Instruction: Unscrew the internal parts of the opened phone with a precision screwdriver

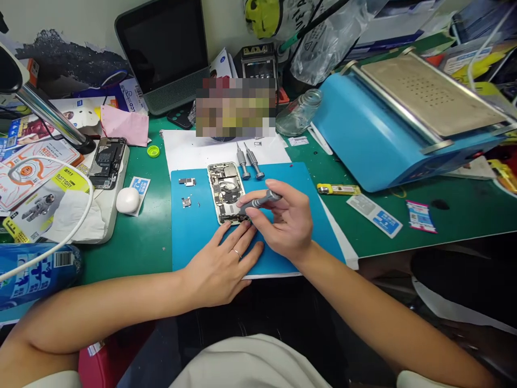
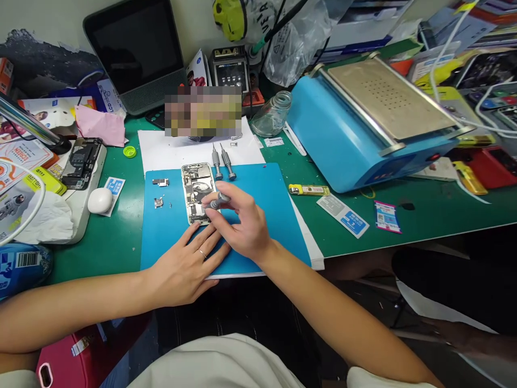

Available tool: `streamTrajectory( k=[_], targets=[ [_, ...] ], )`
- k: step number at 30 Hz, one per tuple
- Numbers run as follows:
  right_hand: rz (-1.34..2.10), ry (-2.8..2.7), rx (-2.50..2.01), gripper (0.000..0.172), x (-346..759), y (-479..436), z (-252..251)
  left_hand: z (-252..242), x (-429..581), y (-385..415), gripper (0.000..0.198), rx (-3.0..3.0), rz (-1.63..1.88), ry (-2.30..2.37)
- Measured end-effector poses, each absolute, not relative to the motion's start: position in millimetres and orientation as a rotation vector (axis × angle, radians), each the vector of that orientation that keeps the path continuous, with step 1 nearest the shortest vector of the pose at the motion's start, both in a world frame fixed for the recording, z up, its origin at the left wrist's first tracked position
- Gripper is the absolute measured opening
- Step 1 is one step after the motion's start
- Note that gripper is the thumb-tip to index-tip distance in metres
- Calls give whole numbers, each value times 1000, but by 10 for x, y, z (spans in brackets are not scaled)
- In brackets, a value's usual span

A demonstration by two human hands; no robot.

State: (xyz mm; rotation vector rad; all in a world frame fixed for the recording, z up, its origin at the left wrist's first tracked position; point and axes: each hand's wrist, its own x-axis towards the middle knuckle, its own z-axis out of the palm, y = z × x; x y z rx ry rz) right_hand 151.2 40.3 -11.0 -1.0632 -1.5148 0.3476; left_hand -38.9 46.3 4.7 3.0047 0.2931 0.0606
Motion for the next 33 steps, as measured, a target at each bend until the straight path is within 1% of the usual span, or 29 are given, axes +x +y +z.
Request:
streamTrajectory(
  k=[3, 8, 15, 20, 28, 33],
  targets=[
    [331, -1540, -1047, 47, 1505, 402, -168, 51, -382, 463, 68, 2996, 57, 291],
    [362, -1497, -1119, 42, 1505, 406, -146, 47, -373, 458, 71, 2984, 50, 301],
    [401, -1494, -1137, 40, 1494, 407, -147, 51, -370, 452, 71, 2994, 60, 300],
    [409, -1526, -1108, 45, 1496, 398, -154, 59, -365, 454, 73, 3010, 52, 303],
    [388, -1520, -1089, 45, 1477, 402, -130, 46, -369, 449, 75, 3000, 46, 295],
    [330, -1578, -1088, 51, 1495, 408, -147, 47, -359, 456, 76, 3003, 49, 300]
  ],
)
